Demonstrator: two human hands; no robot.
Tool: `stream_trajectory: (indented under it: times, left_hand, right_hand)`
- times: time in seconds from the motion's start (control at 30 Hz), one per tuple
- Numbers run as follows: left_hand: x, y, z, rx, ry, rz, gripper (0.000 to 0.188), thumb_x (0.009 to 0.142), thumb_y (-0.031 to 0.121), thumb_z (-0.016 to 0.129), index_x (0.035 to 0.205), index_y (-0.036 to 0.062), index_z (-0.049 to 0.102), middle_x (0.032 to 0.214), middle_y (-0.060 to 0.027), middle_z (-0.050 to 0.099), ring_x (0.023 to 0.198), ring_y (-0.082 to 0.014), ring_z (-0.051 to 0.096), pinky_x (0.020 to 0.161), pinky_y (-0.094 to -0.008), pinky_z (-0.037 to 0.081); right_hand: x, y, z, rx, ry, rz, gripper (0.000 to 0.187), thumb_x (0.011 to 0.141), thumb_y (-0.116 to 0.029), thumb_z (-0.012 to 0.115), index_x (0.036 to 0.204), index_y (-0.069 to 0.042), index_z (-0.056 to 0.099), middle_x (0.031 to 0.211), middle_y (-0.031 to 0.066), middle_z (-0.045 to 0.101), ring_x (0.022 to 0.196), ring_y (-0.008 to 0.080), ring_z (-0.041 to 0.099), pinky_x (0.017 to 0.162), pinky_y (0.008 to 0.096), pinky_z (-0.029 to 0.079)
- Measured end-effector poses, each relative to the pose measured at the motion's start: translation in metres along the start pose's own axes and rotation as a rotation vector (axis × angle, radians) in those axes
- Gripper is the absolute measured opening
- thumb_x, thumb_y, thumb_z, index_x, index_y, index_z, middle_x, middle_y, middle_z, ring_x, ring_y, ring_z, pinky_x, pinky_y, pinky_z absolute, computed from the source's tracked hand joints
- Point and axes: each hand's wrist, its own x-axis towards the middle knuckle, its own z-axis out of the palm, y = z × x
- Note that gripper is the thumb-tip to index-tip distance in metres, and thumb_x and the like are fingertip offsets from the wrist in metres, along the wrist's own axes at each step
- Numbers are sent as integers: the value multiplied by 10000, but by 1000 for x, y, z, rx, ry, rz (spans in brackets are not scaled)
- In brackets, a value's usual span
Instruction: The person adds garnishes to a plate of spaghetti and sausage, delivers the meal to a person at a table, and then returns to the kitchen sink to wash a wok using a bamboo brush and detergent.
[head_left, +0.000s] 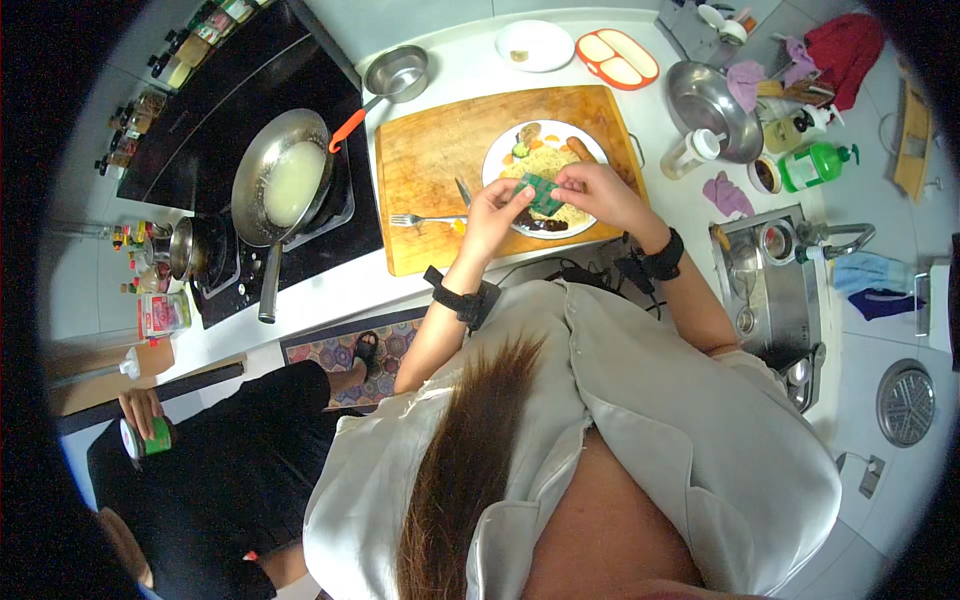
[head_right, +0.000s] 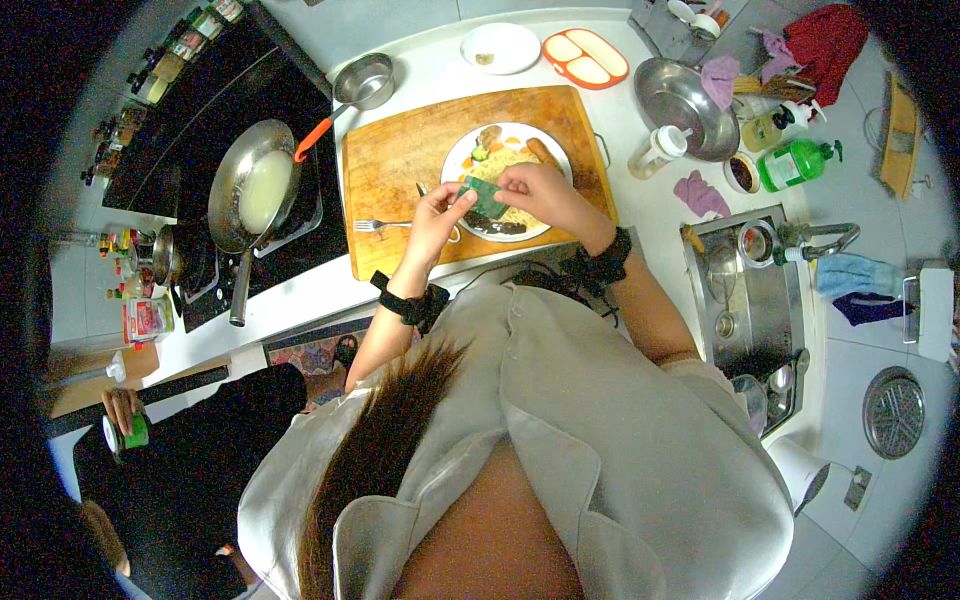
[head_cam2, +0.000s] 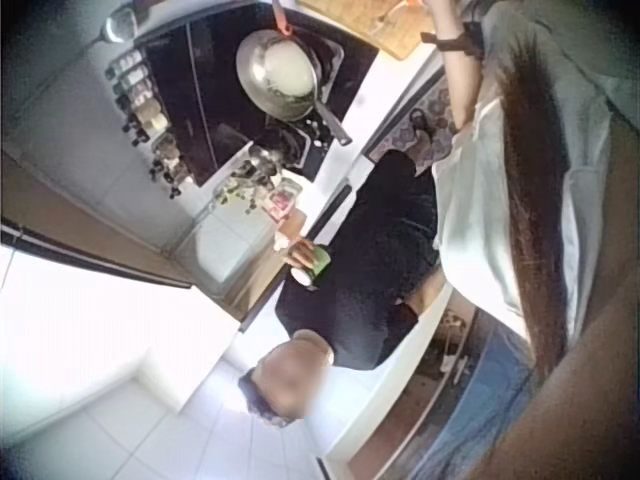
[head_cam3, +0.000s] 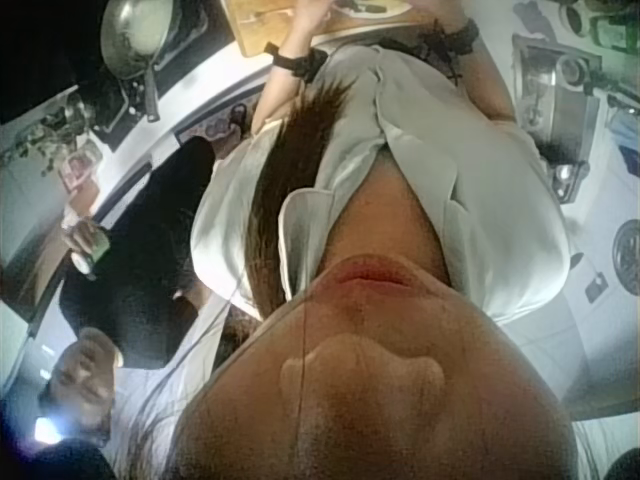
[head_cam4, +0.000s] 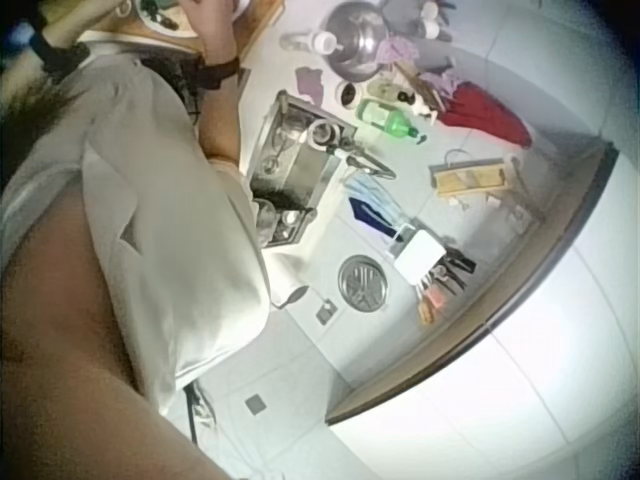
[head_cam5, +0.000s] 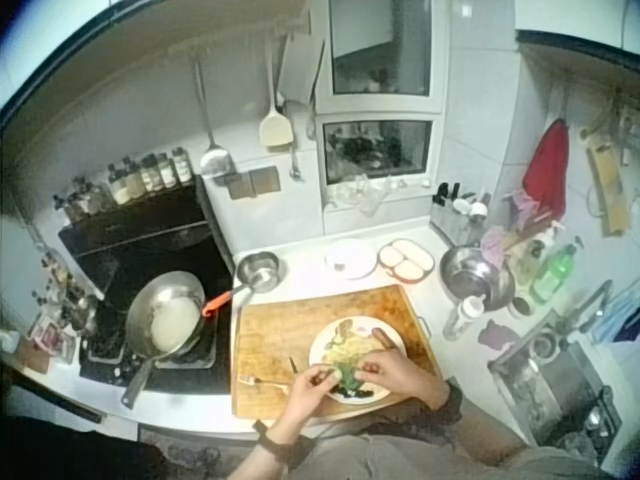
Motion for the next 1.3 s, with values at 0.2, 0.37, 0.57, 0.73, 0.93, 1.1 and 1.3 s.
stream_trajectory:
  times: [0.2, 0.37, 0.57, 0.73, 0.93, 1.1, 1.3]
  left_hand:
    - [5, -11, -7, 100, 4, 57, 158, 784, 122, 582, 885, 2, 564, 730, -11, 584, 658, -44, 503, 600, -182, 396]
    - [9, 0, 0, 677, -31, 325, 141, 733, 128, 602, 803, 7, 580, 721, -76, 525, 685, -173, 489, 593, -255, 370]
    - [9, 7, 0, 1056, -125, 602, 84, 734, 111, 563, 772, 37, 579, 742, -72, 530, 746, -249, 505, 641, -338, 357]
    - [5, 5, 4, 1083, -6, 743, 53, 709, 73, 560, 756, 54, 576, 717, -53, 516, 722, -220, 498, 624, -322, 325]
    - [4, -5, 11, 1121, 160, 852, 59, 683, 45, 573, 741, 50, 571, 653, -61, 473, 658, -220, 476, 607, -319, 308]
    - [8, -15, 14, 1065, 220, 844, 67, 676, 35, 578, 741, 53, 574, 648, -68, 469, 640, -220, 473, 610, -318, 316]
    - [12, -19, 14, 1093, 204, 868, 117, 644, 19, 576, 753, 63, 578, 648, -61, 467, 643, -214, 475, 607, -315, 323]
  right_hand:
    - [2, -7, 4, -86, 30, -65, 186, 757, -189, 584, 759, -13, 524, 600, 37, 483, 559, 126, 462, 509, 253, 373]
    - [12, -12, 5, -453, 60, -335, 158, 764, -212, 513, 727, -59, 503, 693, 92, 530, 701, 270, 524, 644, 338, 393]
    - [14, -7, 2, -713, -81, -318, 136, 754, -199, 511, 730, -66, 527, 699, 83, 545, 717, 267, 531, 629, 333, 394]
    - [14, -5, 7, -265, -79, -105, 144, 757, -162, 506, 715, -26, 524, 636, 90, 520, 617, 205, 515, 564, 293, 384]
    - [17, 24, 23, 97, 153, 74, 169, 775, -152, 492, 693, -3, 496, 569, 85, 470, 544, 155, 450, 518, 287, 369]
    - [21, 41, 26, -107, 283, 75, 196, 782, -186, 496, 696, -11, 480, 580, 107, 477, 533, 205, 458, 524, 308, 377]
    - [30, 62, 32, -131, 405, 268, 205, 774, -217, 493, 736, -16, 491, 665, 154, 526, 643, 303, 528, 573, 381, 398]
